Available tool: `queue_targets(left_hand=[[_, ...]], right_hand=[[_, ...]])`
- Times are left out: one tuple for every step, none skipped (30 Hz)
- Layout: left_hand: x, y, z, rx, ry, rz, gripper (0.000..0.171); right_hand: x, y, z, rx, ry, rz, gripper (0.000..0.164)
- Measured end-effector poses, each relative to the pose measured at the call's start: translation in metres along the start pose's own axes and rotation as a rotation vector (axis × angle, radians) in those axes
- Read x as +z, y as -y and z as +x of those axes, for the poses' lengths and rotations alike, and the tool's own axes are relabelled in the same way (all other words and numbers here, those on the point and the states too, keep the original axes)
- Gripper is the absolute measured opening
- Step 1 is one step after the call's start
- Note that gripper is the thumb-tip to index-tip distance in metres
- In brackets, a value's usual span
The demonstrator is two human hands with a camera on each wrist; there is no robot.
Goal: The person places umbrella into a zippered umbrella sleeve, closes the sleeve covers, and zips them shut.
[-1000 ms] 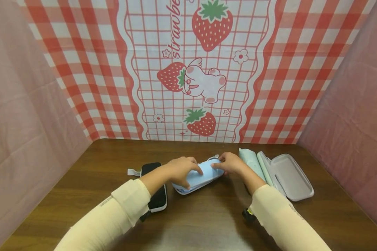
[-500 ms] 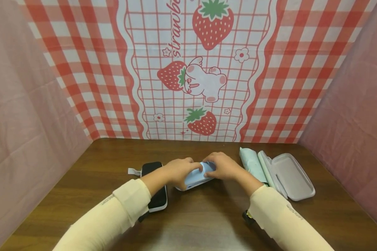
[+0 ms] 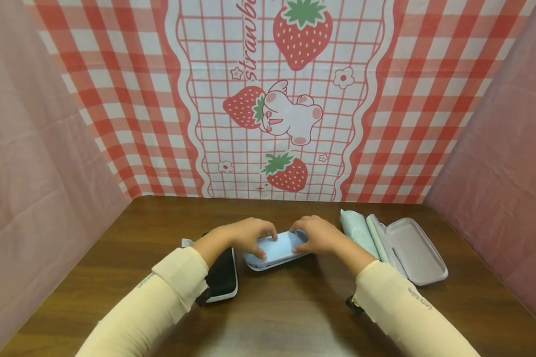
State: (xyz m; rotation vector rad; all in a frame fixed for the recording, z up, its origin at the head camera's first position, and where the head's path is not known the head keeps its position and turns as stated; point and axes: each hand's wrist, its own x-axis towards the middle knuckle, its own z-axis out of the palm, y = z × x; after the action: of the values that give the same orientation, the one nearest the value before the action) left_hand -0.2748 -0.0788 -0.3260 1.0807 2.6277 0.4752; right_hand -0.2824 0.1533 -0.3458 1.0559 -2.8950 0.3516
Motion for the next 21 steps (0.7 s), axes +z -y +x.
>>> queue_targets(left_hand=[[0.000, 0.001, -0.001, -0.006, -0.005, -0.024, 0.045], [0.000, 0.002, -0.001, -0.010, -0.009, -0.039, 0.047], [0.000, 0.003, -0.001, -0.014, -0.011, -0.044, 0.049], [0.000, 0.003, -0.001, -0.012, -0.013, -0.047, 0.050], [0.001, 0.004, 0.000, -0.010, -0.016, -0.041, 0.051], [0.002, 0.004, 0.000, -0.007, -0.017, -0.033, 0.052], [0.002, 0.003, 0.001, -0.007, -0.020, -0.023, 0.052], [0.002, 0.003, 0.002, -0.007, -0.023, -0.012, 0.052], [0.002, 0.002, 0.003, -0.011, -0.023, 0.000, 0.051], [0.003, 0.001, 0.003, -0.015, -0.023, 0.011, 0.051], [0.003, 0.000, 0.004, -0.016, -0.025, 0.025, 0.050], [0.003, -0.001, 0.004, -0.021, -0.026, 0.036, 0.050], [0.004, -0.003, 0.004, -0.029, -0.027, 0.045, 0.049], [0.004, -0.004, 0.004, -0.038, -0.028, 0.057, 0.049], [0.005, -0.005, 0.004, -0.047, -0.028, 0.065, 0.049], [0.005, -0.006, 0.004, -0.050, -0.032, 0.074, 0.049], [0.005, -0.007, 0.004, -0.054, -0.033, 0.090, 0.049], [0.006, -0.008, 0.004, -0.057, -0.030, 0.107, 0.049], [0.006, -0.009, 0.004, -0.056, -0.028, 0.123, 0.049], [0.006, -0.010, 0.003, -0.053, -0.026, 0.139, 0.050], [0.006, -0.010, 0.003, -0.049, -0.026, 0.148, 0.050]], right_hand=[[0.000, -0.001, 0.001, -0.012, 0.004, -0.002, 0.046], [-0.001, -0.002, 0.002, -0.019, 0.008, 0.000, 0.045], [-0.001, -0.003, 0.002, -0.028, 0.011, 0.000, 0.045], [-0.001, -0.004, 0.003, -0.036, 0.014, 0.000, 0.045], [-0.001, -0.005, 0.004, -0.044, 0.016, -0.005, 0.045], [-0.002, -0.006, 0.004, -0.052, 0.019, -0.010, 0.044], [-0.002, -0.006, 0.004, -0.057, 0.022, -0.010, 0.044], [-0.002, -0.007, 0.004, -0.065, 0.023, -0.011, 0.044], [-0.002, -0.008, 0.004, -0.075, 0.024, -0.017, 0.044], [-0.002, -0.008, 0.003, -0.080, 0.025, -0.025, 0.045], [-0.002, -0.007, 0.003, -0.087, 0.025, -0.035, 0.045], [-0.002, -0.007, 0.002, -0.089, 0.025, -0.042, 0.046], [-0.001, -0.006, 0.001, -0.090, 0.026, -0.053, 0.047], [-0.001, -0.005, 0.000, -0.087, 0.026, -0.066, 0.048], [-0.001, -0.003, -0.001, -0.083, 0.027, -0.081, 0.049], [-0.001, -0.001, -0.002, -0.075, 0.026, -0.092, 0.049], [0.000, 0.000, -0.003, -0.071, 0.024, -0.101, 0.050], [0.000, 0.002, -0.004, -0.064, 0.024, -0.110, 0.051], [0.001, 0.004, -0.005, -0.063, 0.020, -0.119, 0.052], [0.002, 0.006, -0.005, -0.067, 0.014, -0.125, 0.054], [0.003, 0.008, -0.006, -0.078, 0.010, -0.130, 0.055]])
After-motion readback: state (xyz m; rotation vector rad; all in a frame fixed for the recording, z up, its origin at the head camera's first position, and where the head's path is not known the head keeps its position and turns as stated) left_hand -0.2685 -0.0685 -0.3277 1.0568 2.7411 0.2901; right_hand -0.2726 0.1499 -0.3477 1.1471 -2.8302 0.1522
